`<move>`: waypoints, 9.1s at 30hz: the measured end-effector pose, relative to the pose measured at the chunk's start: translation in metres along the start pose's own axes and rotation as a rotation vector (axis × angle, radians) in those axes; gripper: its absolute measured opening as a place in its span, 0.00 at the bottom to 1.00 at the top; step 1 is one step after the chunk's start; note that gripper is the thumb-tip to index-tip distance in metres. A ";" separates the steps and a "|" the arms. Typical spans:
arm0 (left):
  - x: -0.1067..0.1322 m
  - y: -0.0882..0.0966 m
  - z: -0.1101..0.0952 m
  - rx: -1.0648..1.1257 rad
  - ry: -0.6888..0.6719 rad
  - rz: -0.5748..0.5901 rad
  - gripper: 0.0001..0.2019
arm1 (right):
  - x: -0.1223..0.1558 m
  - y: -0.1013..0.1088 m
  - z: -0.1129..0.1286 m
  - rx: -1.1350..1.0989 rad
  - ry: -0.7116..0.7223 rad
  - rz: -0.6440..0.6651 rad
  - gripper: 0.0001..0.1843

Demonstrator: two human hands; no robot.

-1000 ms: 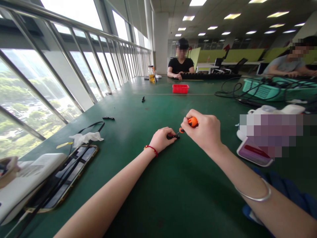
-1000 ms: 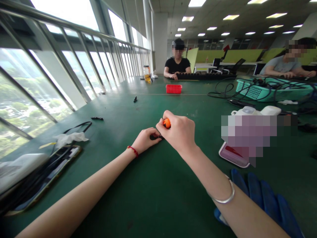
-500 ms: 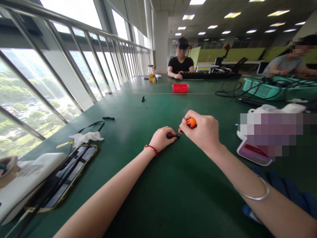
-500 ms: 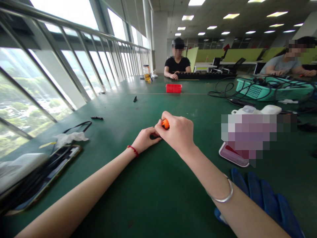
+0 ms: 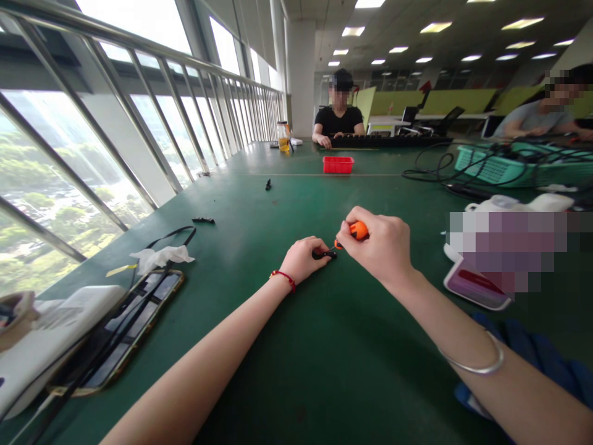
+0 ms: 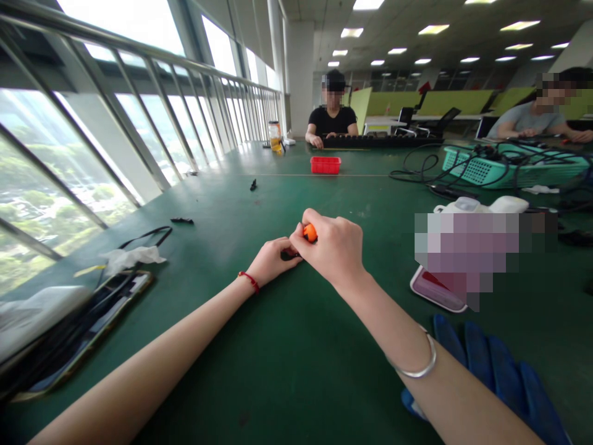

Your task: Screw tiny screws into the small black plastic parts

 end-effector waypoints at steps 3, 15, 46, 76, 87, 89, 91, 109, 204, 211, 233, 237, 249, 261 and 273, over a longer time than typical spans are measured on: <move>0.000 0.000 0.000 0.001 -0.001 0.004 0.04 | 0.000 0.000 0.000 -0.004 -0.007 0.002 0.11; 0.000 0.000 0.000 0.007 0.000 0.004 0.06 | 0.002 0.000 0.002 0.032 0.044 -0.062 0.12; 0.014 0.018 -0.002 -0.007 0.035 -0.025 0.02 | 0.034 0.015 0.021 0.100 -0.249 0.205 0.12; 0.014 0.017 -0.007 -0.101 -0.024 0.010 0.02 | 0.083 0.010 0.032 -0.094 -0.239 0.045 0.13; 0.014 0.016 -0.007 -0.098 -0.020 0.010 0.02 | 0.086 0.007 0.029 -0.157 -0.246 -0.013 0.13; 0.014 0.016 -0.006 -0.098 -0.017 0.009 0.02 | 0.086 0.005 0.029 -0.158 -0.262 0.010 0.16; 0.014 0.016 -0.006 -0.096 -0.017 0.011 0.01 | 0.085 0.003 0.028 -0.124 -0.277 0.067 0.15; 0.013 0.015 -0.003 -0.090 -0.007 0.006 0.02 | 0.081 0.003 0.029 -0.204 -0.126 -0.076 0.15; 0.013 0.015 -0.008 -0.166 -0.075 0.027 0.02 | 0.080 -0.002 -0.012 -0.400 -0.309 -0.025 0.09; 0.013 0.015 -0.008 -0.160 -0.074 0.026 0.02 | 0.080 0.000 -0.011 -0.386 -0.297 -0.092 0.19; 0.013 0.015 -0.006 -0.145 -0.065 0.021 0.02 | 0.081 0.000 -0.009 -0.392 -0.222 -0.075 0.20; 0.013 0.015 -0.007 -0.142 -0.074 0.015 0.02 | 0.081 -0.003 -0.007 -0.374 -0.238 0.029 0.13; 0.014 0.015 -0.006 -0.140 -0.083 0.020 0.02 | 0.081 -0.002 -0.007 -0.336 -0.165 0.006 0.12; 0.014 0.015 -0.006 -0.146 -0.075 0.028 0.02 | 0.083 -0.001 -0.010 -0.345 -0.240 -0.013 0.14; 0.014 0.015 -0.005 -0.125 -0.077 0.023 0.02 | 0.082 -0.002 -0.011 -0.368 -0.243 -0.018 0.14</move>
Point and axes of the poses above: each hand's wrist, its own x-axis away from the middle knuckle, its own y-axis out of the back of the hand, z = x × y, the point moved 4 cm from there along -x, towards the middle knuckle, and after that the axes turned 10 degrees about -y, right-handed, at the moved point
